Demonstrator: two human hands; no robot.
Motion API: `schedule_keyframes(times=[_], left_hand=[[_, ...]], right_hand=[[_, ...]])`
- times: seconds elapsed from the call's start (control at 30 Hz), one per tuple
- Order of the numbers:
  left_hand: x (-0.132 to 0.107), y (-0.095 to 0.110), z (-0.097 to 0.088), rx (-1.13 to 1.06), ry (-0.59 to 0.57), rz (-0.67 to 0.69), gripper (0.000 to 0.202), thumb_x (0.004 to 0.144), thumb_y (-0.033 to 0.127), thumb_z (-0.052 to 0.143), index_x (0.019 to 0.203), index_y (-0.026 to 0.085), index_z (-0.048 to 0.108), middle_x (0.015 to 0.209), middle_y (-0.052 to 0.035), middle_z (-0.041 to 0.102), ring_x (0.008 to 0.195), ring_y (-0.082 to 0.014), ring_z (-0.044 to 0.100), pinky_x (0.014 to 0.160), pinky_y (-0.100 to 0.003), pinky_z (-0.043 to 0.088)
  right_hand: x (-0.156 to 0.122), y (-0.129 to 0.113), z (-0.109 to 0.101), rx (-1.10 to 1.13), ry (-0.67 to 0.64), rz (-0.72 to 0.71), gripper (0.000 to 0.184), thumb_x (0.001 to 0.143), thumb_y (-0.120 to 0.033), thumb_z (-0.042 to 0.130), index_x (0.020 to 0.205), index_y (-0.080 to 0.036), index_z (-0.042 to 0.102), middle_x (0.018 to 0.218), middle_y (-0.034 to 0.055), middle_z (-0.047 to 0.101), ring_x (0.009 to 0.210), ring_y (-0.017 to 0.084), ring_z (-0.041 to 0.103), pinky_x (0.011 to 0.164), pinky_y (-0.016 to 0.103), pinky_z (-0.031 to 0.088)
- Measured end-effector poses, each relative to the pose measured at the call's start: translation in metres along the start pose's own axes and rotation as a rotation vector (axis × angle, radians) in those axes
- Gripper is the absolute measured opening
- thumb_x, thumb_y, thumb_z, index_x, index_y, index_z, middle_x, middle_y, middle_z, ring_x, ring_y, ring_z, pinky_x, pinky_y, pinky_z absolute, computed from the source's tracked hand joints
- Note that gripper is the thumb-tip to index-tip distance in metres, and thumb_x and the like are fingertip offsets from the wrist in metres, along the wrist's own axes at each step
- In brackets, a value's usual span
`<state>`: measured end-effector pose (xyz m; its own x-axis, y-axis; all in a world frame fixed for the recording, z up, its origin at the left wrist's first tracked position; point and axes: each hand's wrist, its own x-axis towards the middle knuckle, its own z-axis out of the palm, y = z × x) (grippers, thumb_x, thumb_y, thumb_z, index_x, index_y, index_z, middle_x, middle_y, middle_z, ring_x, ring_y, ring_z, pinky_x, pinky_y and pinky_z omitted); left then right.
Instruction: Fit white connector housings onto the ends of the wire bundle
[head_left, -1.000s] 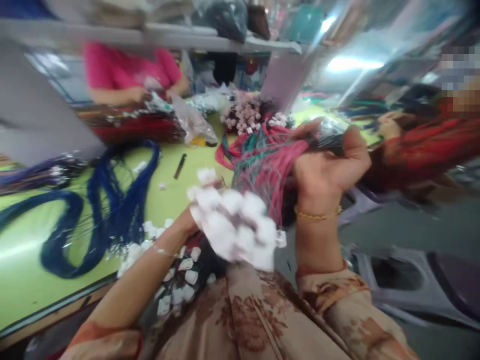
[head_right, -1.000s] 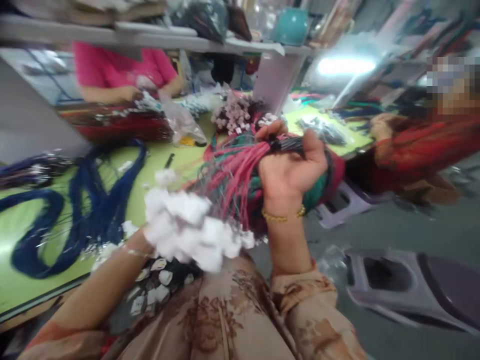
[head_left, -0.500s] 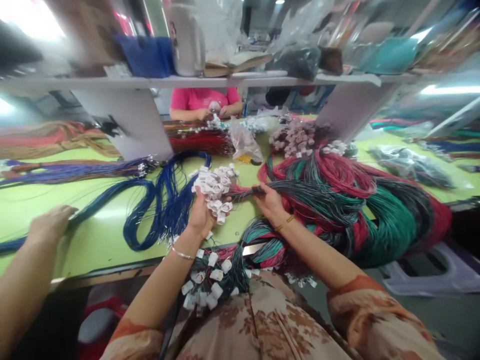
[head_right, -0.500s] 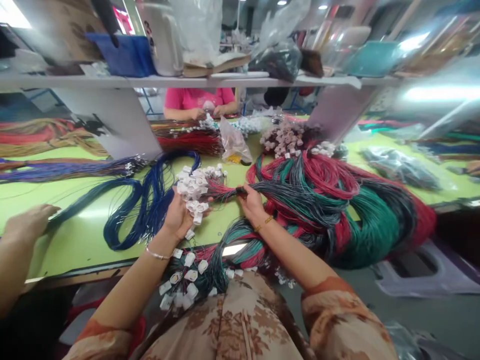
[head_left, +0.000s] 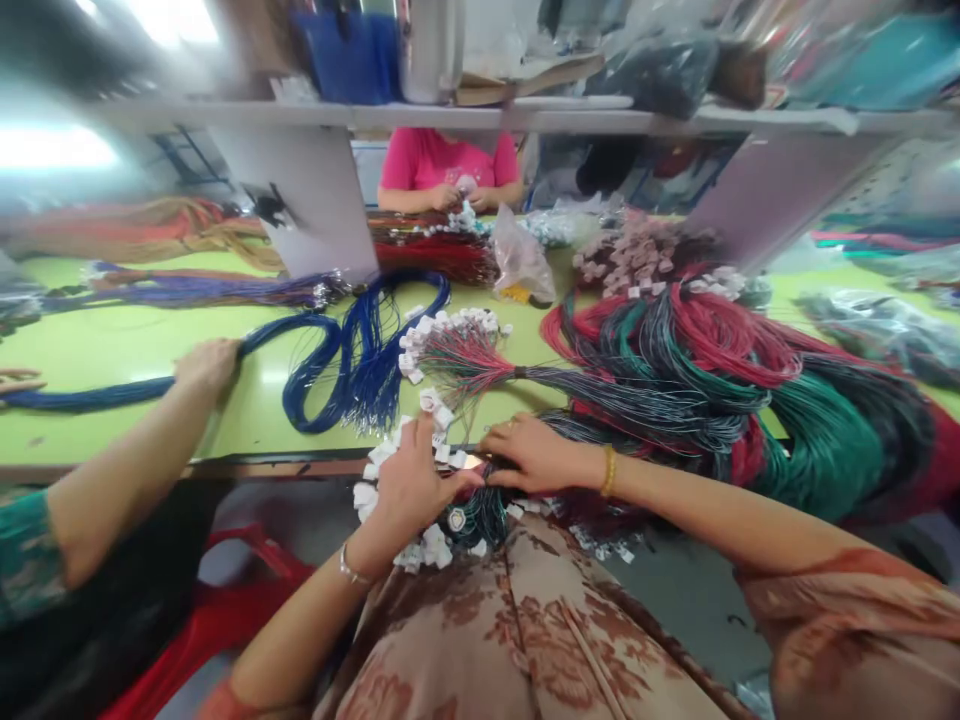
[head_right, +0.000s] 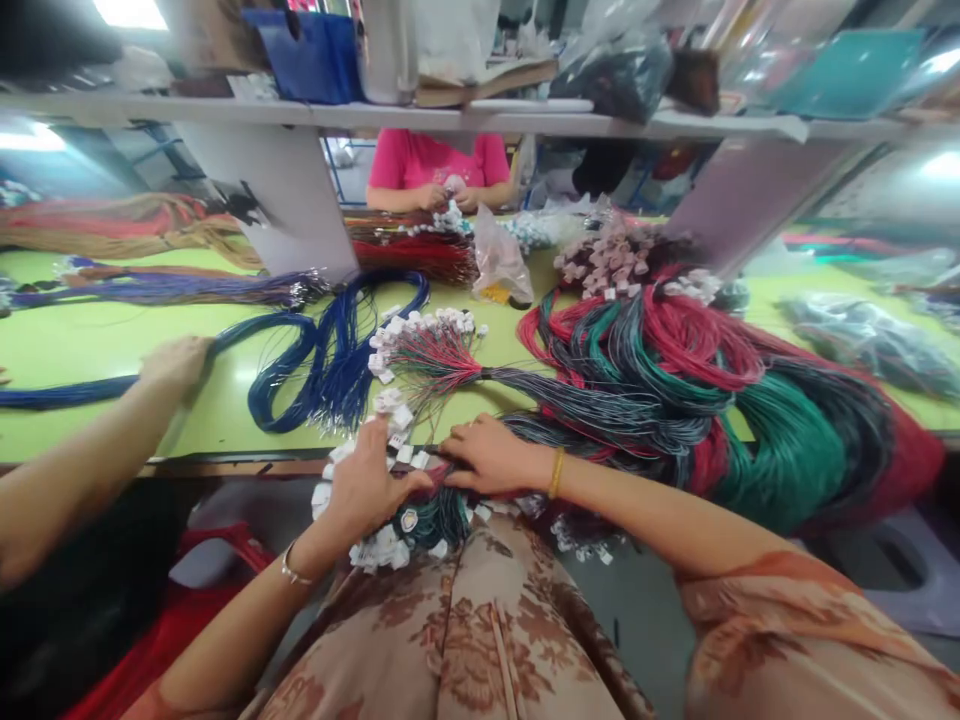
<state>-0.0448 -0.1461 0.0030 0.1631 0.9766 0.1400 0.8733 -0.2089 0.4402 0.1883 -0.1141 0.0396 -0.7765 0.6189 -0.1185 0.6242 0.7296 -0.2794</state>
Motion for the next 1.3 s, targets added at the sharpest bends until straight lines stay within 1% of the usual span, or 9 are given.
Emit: schedule_keyframes(times=[0.1,0.2,0.4,0.53,0.67,0.93,1.07,1.2,1.3], left_hand=[[-0.041,-0.014,0.018,-0.001,0.066,-0.016,0.102,0.073,0.078,0.065,0.147,0.014,0.037,0.128,-0.0208,0.064,0.101,-0.0331,0.071,0.073,-0.036,0.054],[-0.066,-0.034,0.039,-0.014,-0.094,0.050,0.061,0.089,0.064,0.056,0.127,0.016,0.057,0.107,-0.0144,0.072,0.092,-0.0286,0.072,0.074,-0.034,0.053],[-0.038,-0.050,0.054,-0.102,-0.351,0.121,0.035,0.102,0.036,0.037,0.099,0.021,0.068,0.097,-0.0082,0.073,0.092,-0.0220,0.070,0.081,-0.032,0.049],[-0.026,-0.037,0.040,0.059,-0.421,0.137,0.032,0.101,0.031,0.041,0.098,0.016,0.068,0.096,-0.0121,0.073,0.089,-0.0238,0.069,0.079,-0.034,0.049],[-0.031,-0.008,0.016,0.189,-0.357,0.288,0.019,0.095,0.026,0.053,0.099,0.015,0.068,0.092,-0.0130,0.071,0.087,-0.0286,0.067,0.075,-0.039,0.049],[-0.015,0.034,-0.020,0.124,-0.086,0.460,0.013,0.080,0.010,0.056,0.072,0.019,0.061,0.070,-0.0066,0.063,0.068,-0.0227,0.061,0.061,-0.035,0.043],[0.005,0.040,-0.030,-0.073,-0.119,0.460,0.011,0.089,0.019,0.056,0.079,0.019,0.061,0.076,-0.0062,0.065,0.071,-0.0221,0.061,0.062,-0.035,0.048],[0.033,0.032,-0.010,-0.370,-0.131,0.389,0.035,0.092,0.035,0.061,0.118,0.012,0.061,0.106,-0.0149,0.071,0.100,-0.0273,0.067,0.089,-0.043,0.056],[0.059,0.022,0.007,-0.579,-0.129,0.181,0.054,0.088,0.037,0.066,0.134,0.011,0.054,0.127,-0.0204,0.066,0.115,-0.0301,0.065,0.098,-0.048,0.054]], right_hand=[[-0.009,-0.020,0.023,-0.240,-0.037,-0.030,0.034,0.103,-0.040,0.048,0.120,-0.017,0.065,0.113,0.0174,0.065,0.096,0.027,0.061,0.086,0.043,0.039],[-0.020,-0.028,0.032,-0.306,-0.023,-0.066,0.029,0.102,-0.036,0.050,0.116,-0.016,0.065,0.117,0.0176,0.064,0.101,0.027,0.059,0.090,0.045,0.037],[0.004,0.007,-0.018,-0.308,0.114,-0.037,0.023,0.099,-0.019,0.047,0.112,-0.015,0.065,0.107,0.0142,0.066,0.090,0.023,0.057,0.077,0.035,0.038],[0.048,0.027,-0.048,-0.403,0.096,-0.027,0.044,0.086,-0.019,0.064,0.129,-0.013,0.056,0.116,0.0166,0.063,0.096,0.027,0.058,0.077,0.036,0.041],[0.086,0.029,-0.042,-0.437,-0.046,-0.078,0.067,0.074,-0.021,0.077,0.135,-0.010,0.051,0.119,0.0190,0.061,0.096,0.028,0.059,0.073,0.035,0.042],[0.112,0.065,-0.019,-0.212,-0.078,0.016,0.018,0.092,-0.027,0.054,0.098,-0.013,0.064,0.103,0.0152,0.066,0.081,0.022,0.058,0.068,0.032,0.037],[0.114,0.087,-0.016,0.105,0.130,0.057,0.012,0.092,-0.024,0.050,0.083,-0.018,0.053,0.085,0.0066,0.061,0.075,0.017,0.051,0.068,0.029,0.034],[0.116,0.101,-0.013,0.425,0.365,0.163,0.026,0.094,-0.034,0.045,0.072,-0.023,0.038,0.068,-0.0023,0.045,0.064,0.014,0.041,0.062,0.028,0.031],[0.116,0.106,-0.009,0.571,0.486,0.224,0.030,0.093,-0.043,0.045,0.071,-0.024,0.036,0.064,-0.0044,0.040,0.061,0.014,0.038,0.059,0.028,0.031]])
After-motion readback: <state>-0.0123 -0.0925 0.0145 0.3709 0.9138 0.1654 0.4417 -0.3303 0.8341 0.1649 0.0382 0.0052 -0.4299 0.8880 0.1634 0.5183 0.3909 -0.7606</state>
